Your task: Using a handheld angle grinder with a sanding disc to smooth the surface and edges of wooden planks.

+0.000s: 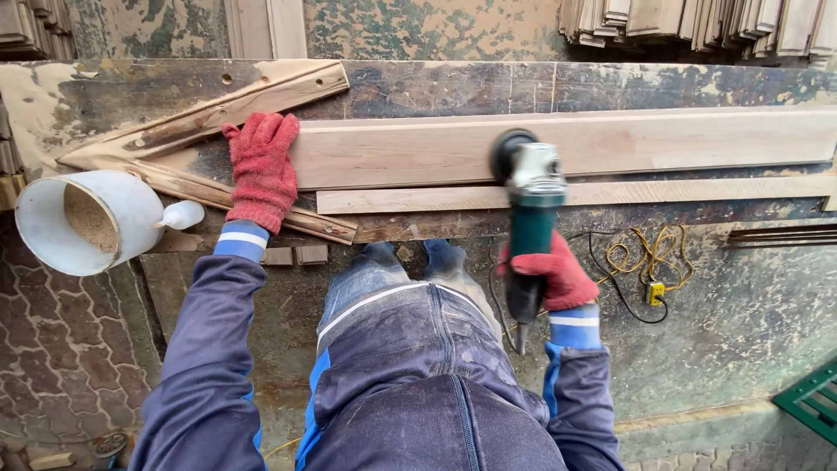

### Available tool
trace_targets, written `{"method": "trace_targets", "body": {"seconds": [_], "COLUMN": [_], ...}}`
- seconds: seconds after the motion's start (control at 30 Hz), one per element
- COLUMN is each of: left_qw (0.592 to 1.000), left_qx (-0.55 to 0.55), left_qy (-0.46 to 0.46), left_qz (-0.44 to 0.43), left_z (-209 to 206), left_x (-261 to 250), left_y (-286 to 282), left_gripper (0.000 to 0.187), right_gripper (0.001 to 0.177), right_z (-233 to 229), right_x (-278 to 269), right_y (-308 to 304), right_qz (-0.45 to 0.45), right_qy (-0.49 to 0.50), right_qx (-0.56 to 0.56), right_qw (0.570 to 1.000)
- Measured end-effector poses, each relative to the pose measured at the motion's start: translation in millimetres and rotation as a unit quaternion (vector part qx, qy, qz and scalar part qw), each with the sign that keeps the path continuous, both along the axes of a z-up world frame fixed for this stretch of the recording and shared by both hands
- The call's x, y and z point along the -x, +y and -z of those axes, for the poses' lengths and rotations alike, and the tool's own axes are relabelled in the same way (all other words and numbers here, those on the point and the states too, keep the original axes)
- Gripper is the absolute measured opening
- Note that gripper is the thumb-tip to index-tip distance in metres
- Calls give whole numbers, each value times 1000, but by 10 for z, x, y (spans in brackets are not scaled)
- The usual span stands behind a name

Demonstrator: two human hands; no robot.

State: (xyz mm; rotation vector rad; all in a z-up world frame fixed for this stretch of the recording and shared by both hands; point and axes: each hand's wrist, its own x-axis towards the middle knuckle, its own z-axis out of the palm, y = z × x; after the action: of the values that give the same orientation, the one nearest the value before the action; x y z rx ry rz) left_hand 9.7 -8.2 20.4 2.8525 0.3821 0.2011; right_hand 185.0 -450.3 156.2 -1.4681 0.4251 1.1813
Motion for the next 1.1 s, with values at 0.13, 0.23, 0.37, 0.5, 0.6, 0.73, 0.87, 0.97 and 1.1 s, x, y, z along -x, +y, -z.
{"method": "trace_targets", "body": {"seconds": [0.13, 0.23, 0.37, 0.5, 0.6, 0.73, 0.87, 0.97, 1.1], "left_qw": [1000, 1000, 999, 999, 973, 982, 966, 987, 990], "left_qx": [-4, -13, -34, -46, -61, 29, 11, -12, -15], "left_qy": [-11, -8, -7, 12, 198, 131, 211, 113, 93], "left_qz": [-1, 1, 17, 27, -97, -132, -148, -115, -108], "left_z": [-8, -42, -25, 69, 25, -217, -495, -136, -101], "left_x": [-14, -38, -33, -34, -274, -741, -822, -698, -675], "left_y": [-13, -9, 19, -45, -276, -921, -1229, -1108, -1104], "left_gripper": [58, 58, 59, 63, 76, 57, 62, 57, 57], "right_gripper": [52, 53, 57, 68, 71, 62, 52, 38, 43], "right_z": [-42, -13, 90, 293, 263, 193, -35, -86, 79], "right_x": [-94, -52, 131, 265, 203, 6, -291, -669, -1086], "right_y": [-264, -178, 70, 204, 289, 192, -158, -656, -1417], "right_qz": [75, 84, 43, 20, 1, -4, 52, 80, 146], "right_qy": [-5, -3, 9, -2, -3, -20, -10, -49, -46], "right_qx": [-24, -33, -33, -56, -88, -100, -60, -67, -58], "right_qw": [997, 996, 998, 998, 996, 995, 997, 993, 986]}}
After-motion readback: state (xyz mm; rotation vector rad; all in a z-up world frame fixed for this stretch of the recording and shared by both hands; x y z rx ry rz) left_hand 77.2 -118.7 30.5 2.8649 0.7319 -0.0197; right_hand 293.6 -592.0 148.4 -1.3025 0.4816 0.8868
